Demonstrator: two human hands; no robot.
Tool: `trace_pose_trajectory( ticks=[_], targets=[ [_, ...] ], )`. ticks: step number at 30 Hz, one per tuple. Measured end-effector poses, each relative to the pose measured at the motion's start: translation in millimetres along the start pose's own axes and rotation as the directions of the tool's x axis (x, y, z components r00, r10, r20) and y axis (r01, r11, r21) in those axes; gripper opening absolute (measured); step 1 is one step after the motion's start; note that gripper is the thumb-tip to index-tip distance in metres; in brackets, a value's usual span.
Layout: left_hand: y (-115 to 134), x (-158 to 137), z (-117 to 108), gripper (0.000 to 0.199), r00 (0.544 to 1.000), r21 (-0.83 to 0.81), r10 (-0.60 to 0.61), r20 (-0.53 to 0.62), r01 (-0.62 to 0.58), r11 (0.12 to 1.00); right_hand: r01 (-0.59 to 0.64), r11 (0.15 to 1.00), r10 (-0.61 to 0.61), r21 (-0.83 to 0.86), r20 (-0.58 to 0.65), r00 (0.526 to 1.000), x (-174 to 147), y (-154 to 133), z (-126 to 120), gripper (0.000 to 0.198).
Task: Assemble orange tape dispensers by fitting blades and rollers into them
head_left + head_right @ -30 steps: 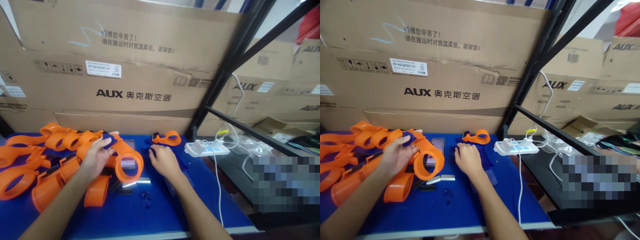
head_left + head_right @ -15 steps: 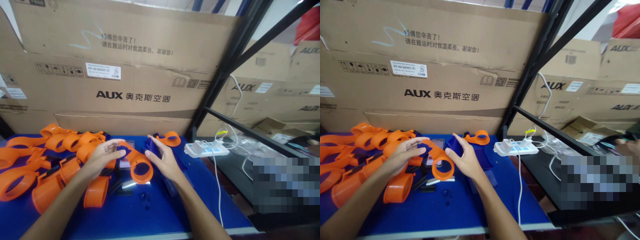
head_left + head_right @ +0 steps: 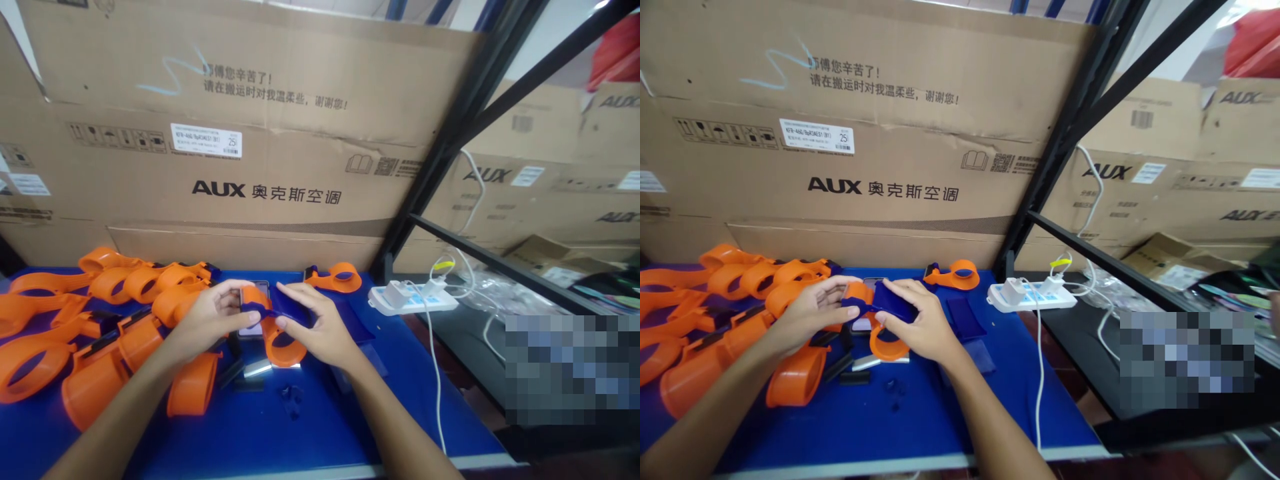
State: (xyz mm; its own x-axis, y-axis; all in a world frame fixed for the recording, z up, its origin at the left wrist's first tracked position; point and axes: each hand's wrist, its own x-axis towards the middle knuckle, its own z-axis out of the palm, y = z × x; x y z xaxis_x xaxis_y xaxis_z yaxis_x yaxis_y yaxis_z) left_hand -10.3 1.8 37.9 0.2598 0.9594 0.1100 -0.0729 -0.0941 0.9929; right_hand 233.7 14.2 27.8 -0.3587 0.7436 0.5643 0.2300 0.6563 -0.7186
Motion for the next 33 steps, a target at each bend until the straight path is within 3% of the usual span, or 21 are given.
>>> trace_pose_trajectory(
  ticks=[19, 27, 33],
  targets=[
    [-5.5, 0.4, -5.6, 0.061, 0.996, 0.081, 0.037, 0.083, -0.043, 0.996, 0.031, 0.998, -0.032, -0.054, -0.007, 0.999, -0.8, 6.7, 6.1, 0.051],
    [-4.4, -2.6, -8.5, 0.068, 0.968, 0.122, 0.182, 0.175, -0.205, 0.971, 0.108, 0.976, -0.1, -0.19, 0.052, 0.994, -1.8, 0.1, -0.9, 0.068],
    [-4.8, -4.7, -9.1, 0.066, 0.912, 0.128, 0.313, 0.265, -0.355, 0.926, 0.251, 0.917, -0.242, -0.31, 0.068, 0.968, -3.0, 0.2, -2.5, 0.063]
  ],
)
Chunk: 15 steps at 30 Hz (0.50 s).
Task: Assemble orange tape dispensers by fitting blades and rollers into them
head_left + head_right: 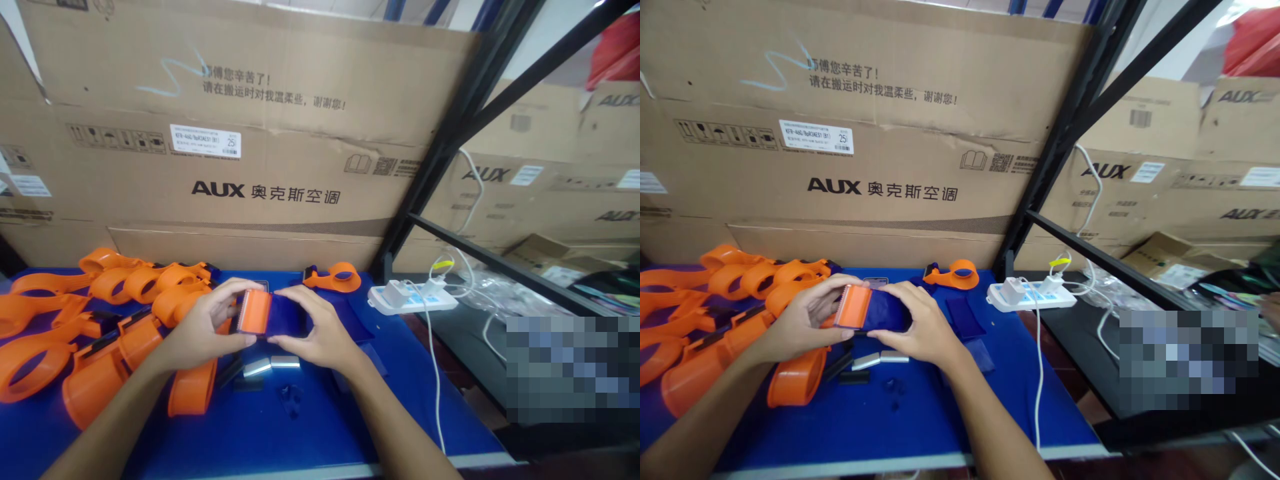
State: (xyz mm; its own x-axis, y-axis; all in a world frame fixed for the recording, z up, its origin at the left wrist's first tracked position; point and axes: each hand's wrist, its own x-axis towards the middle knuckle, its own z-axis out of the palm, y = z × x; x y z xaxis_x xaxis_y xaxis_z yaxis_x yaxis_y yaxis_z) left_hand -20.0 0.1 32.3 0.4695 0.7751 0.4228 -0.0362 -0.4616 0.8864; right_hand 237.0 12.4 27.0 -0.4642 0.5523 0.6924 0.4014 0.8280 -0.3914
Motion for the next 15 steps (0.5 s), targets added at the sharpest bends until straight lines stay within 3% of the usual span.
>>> trace_pose_trajectory(
  ticks=[5, 11, 15],
  targets=[
    [-4.9, -0.5, 1.8, 0.054, 0.995, 0.051, 0.089, -0.043, -0.087, 0.995, 0.147, 0.968, -0.161, -0.201, -0.051, 0.986, -3.6, -0.4, 7.9, 0.056],
    [-1.4, 2.4, 5.8, 0.059, 0.985, 0.288, 0.005, -0.174, 0.046, 0.957, 0.224, 0.891, -0.282, -0.395, -0.094, 0.955, -6.9, -2.5, 18.4, 0.053],
    [2.3, 1.2, 8.1, 0.051, 0.978, 0.341, 0.024, -0.208, 0.049, 0.939, 0.251, 0.868, -0.316, -0.429, -0.087, 0.945, -6.1, -2.8, 20.7, 0.052]
  ],
)
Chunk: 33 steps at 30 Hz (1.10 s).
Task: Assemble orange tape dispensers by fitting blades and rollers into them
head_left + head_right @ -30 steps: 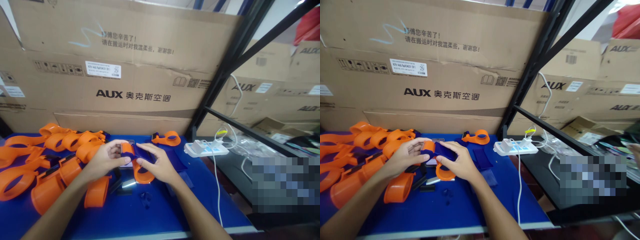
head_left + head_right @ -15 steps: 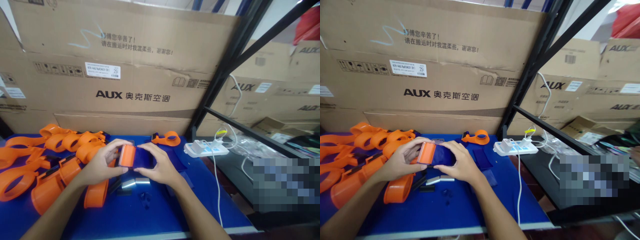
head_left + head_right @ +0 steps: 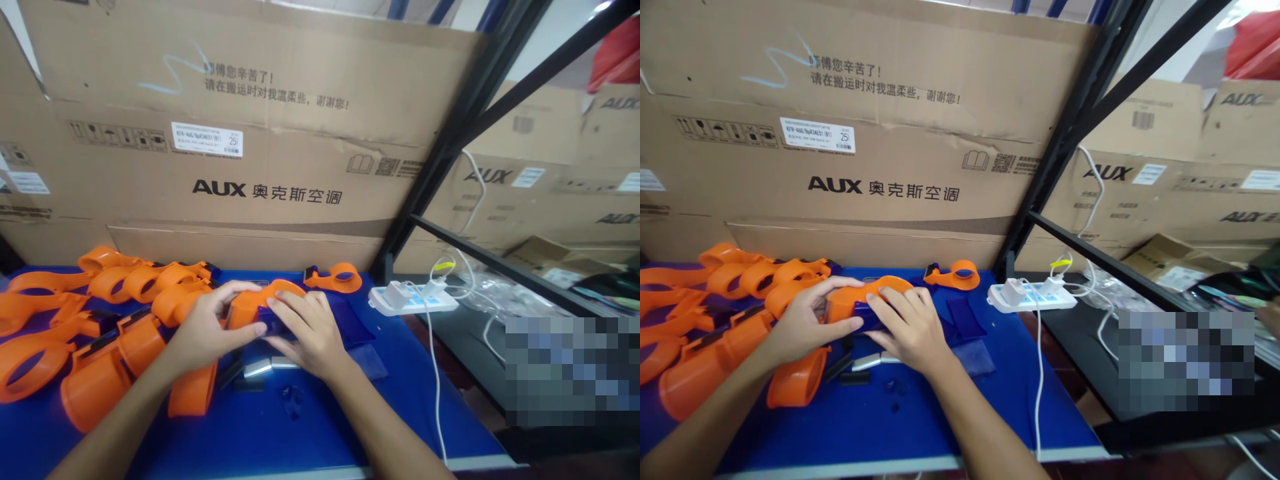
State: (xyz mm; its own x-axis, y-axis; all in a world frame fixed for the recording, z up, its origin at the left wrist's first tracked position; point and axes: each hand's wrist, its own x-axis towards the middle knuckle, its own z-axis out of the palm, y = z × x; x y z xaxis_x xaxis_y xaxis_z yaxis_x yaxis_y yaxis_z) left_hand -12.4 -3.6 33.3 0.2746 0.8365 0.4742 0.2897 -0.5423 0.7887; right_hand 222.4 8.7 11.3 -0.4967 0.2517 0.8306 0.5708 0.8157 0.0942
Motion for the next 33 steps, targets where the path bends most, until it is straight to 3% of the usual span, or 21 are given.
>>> trace_pose_trajectory(
  ticks=[17, 24, 30, 33],
  targets=[
    [5.2, -6.4, 2.9, 0.038, 0.995, -0.048, -0.025, -0.092, 0.021, 0.999, -0.058, 0.994, 0.054, 0.089, 0.047, 0.997, -1.3, -5.1, 4.9, 0.06],
    [0.2, -3.5, 0.4, 0.042, 0.999, -0.137, -0.029, -0.036, 0.024, 0.99, -0.063, 0.992, 0.063, 0.113, 0.007, 0.998, 0.3, -3.2, 1.3, 0.068],
    [-0.5, -1.6, -7.5, 0.062, 0.994, -0.187, -0.014, 0.108, 0.034, 0.982, -0.205, 0.957, 0.206, 0.204, 0.018, 0.978, 0.3, -0.1, -6.0, 0.077],
    [-2.8, -0.6, -7.4, 0.059, 0.993, -0.196, 0.016, 0.114, 0.007, 0.98, -0.336, 0.861, 0.342, 0.382, 0.052, 0.938, 2.8, -0.1, -7.2, 0.061]
  ],
)
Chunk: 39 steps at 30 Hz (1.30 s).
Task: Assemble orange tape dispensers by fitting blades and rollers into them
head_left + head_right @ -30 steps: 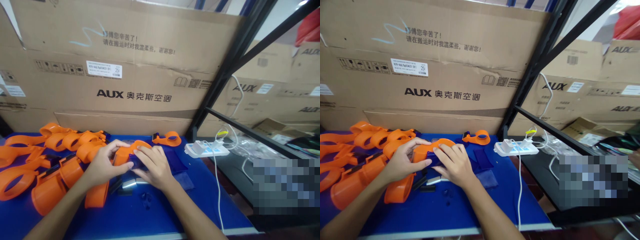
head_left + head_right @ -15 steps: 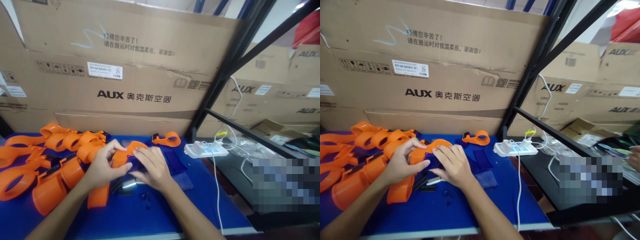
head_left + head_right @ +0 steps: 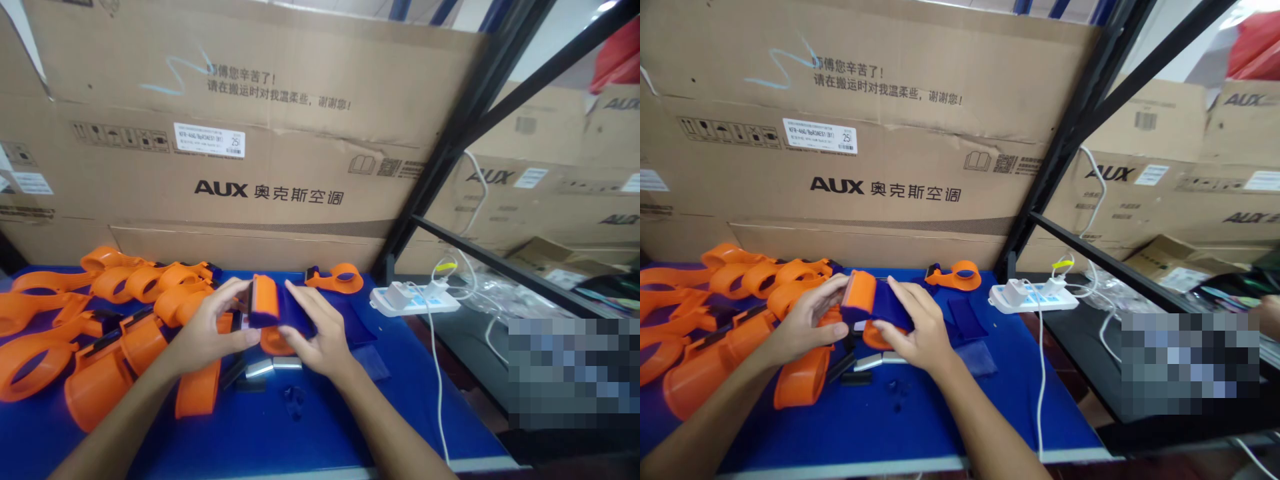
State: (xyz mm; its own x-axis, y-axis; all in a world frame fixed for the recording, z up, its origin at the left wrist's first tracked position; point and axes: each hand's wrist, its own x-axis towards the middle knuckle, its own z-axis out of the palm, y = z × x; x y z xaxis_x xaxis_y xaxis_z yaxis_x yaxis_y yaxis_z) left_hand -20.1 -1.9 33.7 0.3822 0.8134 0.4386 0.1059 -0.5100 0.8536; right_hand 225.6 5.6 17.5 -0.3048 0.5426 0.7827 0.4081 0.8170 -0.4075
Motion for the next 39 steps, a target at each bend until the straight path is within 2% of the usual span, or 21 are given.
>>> trace_pose_trajectory(
  ticks=[3, 5, 8, 11, 13, 17, 20, 21, 23, 26, 30, 33, 36, 39],
  targets=[
    [-2.0, 1.8, 2.9, 0.049, 1.0, 0.011, -0.01, 0.01, 0.01, 1.0, -0.181, 0.963, 0.173, 0.201, 0.059, 0.983, 2.5, -0.9, 2.0, 0.037],
    [-2.9, 3.0, 5.3, 0.049, 0.999, 0.007, -0.041, -0.001, 0.041, 0.999, -0.316, 0.907, 0.282, 0.279, 0.155, 0.947, 3.0, -1.1, 4.8, 0.044],
    [-4.2, 4.2, 8.3, 0.054, 0.996, -0.052, -0.09, -0.016, 0.089, 0.995, -0.497, 0.798, 0.407, 0.341, 0.304, 0.861, 1.8, -1.1, 10.3, 0.058],
    [-5.2, 4.9, 10.4, 0.05, 0.989, -0.159, -0.147, 0.014, 0.147, 0.976, -0.614, 0.696, 0.458, 0.371, 0.43, 0.778, 1.0, -1.0, 14.9, 0.061],
    [-5.9, 5.5, 11.6, 0.044, 0.982, -0.194, -0.185, -0.034, 0.175, 0.965, -0.625, 0.668, 0.446, 0.404, 0.455, 0.771, 2.1, -0.9, 15.6, 0.06],
    [-9.7, 8.4, 11.4, 0.04, 0.932, -0.196, -0.273, -0.238, 0.229, 0.953, -0.464, 0.713, 0.32, 0.527, 0.344, 0.883, 4.9, -0.9, 9.6, 0.058],
    [-14.3, 11.3, 8.9, 0.041, 0.89, -0.189, -0.3, -0.344, 0.247, 0.95, -0.325, 0.832, 0.187, 0.449, 0.324, 0.927, 4.3, -2.3, 4.5, 0.073],
    [-15.8, 12.1, 8.2, 0.042, 0.883, -0.189, -0.302, -0.359, 0.249, 0.95, -0.274, 0.878, 0.147, 0.393, 0.323, 0.935, 3.8, -3.0, 4.1, 0.076],
    [-18.0, 13.1, 7.6, 0.044, 0.882, -0.193, -0.313, -0.353, 0.259, 0.947, -0.188, 0.939, 0.1, 0.289, 0.292, 0.951, 3.2, -4.4, 5.3, 0.069],
    [-19.3, 12.7, 8.6, 0.047, 0.892, -0.182, -0.323, -0.317, 0.277, 0.943, -0.202, 0.954, 0.153, 0.222, 0.221, 0.963, 4.5, -7.1, 8.3, 0.052],
    [-16.7, 10.7, 9.2, 0.042, 0.908, -0.045, -0.287, -0.305, 0.288, 0.957, -0.298, 0.923, 0.264, 0.242, 0.164, 0.951, 3.5, -10.6, -2.5, 0.043],
    [-13.3, 9.6, 7.8, 0.042, 0.907, 0.027, -0.242, -0.344, 0.268, 0.963, -0.366, 0.918, 0.369, 0.153, 0.005, 0.929, -9.5, -6.9, -31.2, 0.036],
    [-10.4, 8.8, 6.9, 0.043, 0.906, 0.009, -0.216, -0.364, 0.235, 0.972, -0.514, 0.855, 0.493, -0.064, -0.205, 0.845, -33.7, 4.2, -74.1, 0.038],
    [-7.7, 7.5, 7.1, 0.037, 0.914, -0.009, -0.213, -0.345, 0.224, 0.975, -0.663, 0.702, 0.553, -0.261, -0.388, 0.738, -58.1, 16.1, -116.7, 0.043]
  ],
)
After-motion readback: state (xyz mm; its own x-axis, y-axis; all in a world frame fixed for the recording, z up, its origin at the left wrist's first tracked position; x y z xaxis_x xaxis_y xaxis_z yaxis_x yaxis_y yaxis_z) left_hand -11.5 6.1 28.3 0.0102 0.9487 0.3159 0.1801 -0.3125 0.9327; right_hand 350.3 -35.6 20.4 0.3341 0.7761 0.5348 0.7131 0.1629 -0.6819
